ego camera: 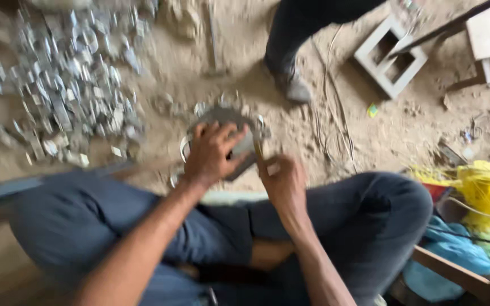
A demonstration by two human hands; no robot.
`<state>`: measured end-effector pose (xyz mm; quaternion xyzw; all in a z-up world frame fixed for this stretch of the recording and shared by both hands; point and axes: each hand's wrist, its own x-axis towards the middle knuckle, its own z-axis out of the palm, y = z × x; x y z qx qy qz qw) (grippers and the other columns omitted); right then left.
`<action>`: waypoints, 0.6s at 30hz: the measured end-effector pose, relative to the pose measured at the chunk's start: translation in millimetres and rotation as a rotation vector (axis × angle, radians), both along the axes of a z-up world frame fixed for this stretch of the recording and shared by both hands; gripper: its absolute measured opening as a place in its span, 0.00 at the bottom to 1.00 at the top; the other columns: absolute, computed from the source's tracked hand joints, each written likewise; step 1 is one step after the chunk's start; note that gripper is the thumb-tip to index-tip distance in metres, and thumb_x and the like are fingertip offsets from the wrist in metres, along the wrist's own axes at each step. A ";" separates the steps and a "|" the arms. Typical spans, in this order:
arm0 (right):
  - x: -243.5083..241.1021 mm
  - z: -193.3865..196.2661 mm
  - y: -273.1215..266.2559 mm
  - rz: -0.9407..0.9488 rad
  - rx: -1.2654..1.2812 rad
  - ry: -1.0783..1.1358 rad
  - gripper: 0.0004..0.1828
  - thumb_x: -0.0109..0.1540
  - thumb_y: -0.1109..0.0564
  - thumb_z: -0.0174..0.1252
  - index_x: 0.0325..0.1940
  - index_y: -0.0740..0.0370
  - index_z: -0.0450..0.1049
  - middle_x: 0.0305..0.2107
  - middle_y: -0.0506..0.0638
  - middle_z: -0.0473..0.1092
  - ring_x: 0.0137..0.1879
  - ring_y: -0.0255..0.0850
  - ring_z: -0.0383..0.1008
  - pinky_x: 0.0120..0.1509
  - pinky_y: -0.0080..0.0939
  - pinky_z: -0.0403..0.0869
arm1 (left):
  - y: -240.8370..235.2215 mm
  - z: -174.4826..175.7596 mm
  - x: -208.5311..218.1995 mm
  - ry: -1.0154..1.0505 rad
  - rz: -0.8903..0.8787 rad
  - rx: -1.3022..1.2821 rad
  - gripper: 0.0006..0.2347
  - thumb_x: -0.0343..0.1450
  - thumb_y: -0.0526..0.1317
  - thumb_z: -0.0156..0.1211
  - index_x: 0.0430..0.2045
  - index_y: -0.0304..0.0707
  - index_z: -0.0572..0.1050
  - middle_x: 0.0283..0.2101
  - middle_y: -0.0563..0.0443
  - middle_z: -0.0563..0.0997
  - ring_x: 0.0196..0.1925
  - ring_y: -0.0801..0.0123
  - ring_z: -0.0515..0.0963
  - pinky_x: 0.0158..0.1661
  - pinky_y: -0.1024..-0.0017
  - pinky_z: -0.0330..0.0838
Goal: The person assembles metal shackles by placing individual components into a jig and using a hammer to secure pins into the hardware. They work by hand, selecting parts from a pile on the floor.
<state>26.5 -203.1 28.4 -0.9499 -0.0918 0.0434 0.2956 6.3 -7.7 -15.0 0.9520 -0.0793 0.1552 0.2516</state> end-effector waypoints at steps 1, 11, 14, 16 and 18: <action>3.4 -0.6 -2.1 -0.018 0.148 0.042 0.07 0.56 0.56 0.72 0.30 0.63 0.83 0.20 0.54 0.76 0.26 0.43 0.78 0.33 0.41 0.74 | 3.2 1.5 4.1 -0.004 -0.001 0.000 0.24 0.68 0.54 0.67 0.55 0.45 0.79 0.50 0.48 0.79 0.52 0.56 0.74 0.55 0.52 0.61; 22.5 -6.8 -25.9 -0.326 0.785 0.045 0.18 0.64 0.64 0.61 0.58 0.69 0.76 0.37 0.50 0.78 0.32 0.31 0.72 0.32 0.31 0.68 | 1.8 2.2 0.6 -0.033 0.016 -0.090 0.22 0.68 0.56 0.65 0.53 0.46 0.80 0.46 0.51 0.78 0.53 0.58 0.75 0.61 0.53 0.59; 18.7 -7.5 -24.2 -0.283 0.828 -0.025 0.18 0.63 0.66 0.64 0.58 0.68 0.76 0.38 0.51 0.77 0.36 0.31 0.73 0.37 0.30 0.70 | 5.8 6.5 0.3 -0.018 0.020 -0.057 0.22 0.70 0.55 0.65 0.53 0.44 0.80 0.46 0.51 0.77 0.52 0.59 0.74 0.60 0.55 0.60; 19.1 -7.3 -31.8 -0.240 0.898 -0.061 0.15 0.64 0.66 0.66 0.55 0.68 0.75 0.39 0.51 0.77 0.40 0.31 0.75 0.44 0.31 0.74 | -3.2 8.2 -6.6 0.005 0.034 -0.060 0.22 0.71 0.55 0.65 0.54 0.44 0.80 0.46 0.51 0.77 0.52 0.60 0.74 0.59 0.55 0.60; 26.9 -9.3 -26.9 -0.234 1.006 -0.090 0.10 0.66 0.66 0.66 0.50 0.69 0.76 0.40 0.51 0.78 0.43 0.33 0.78 0.51 0.32 0.78 | -0.4 13.8 -4.1 -0.003 0.040 -0.050 0.22 0.71 0.56 0.65 0.54 0.45 0.80 0.47 0.52 0.77 0.52 0.61 0.74 0.59 0.56 0.60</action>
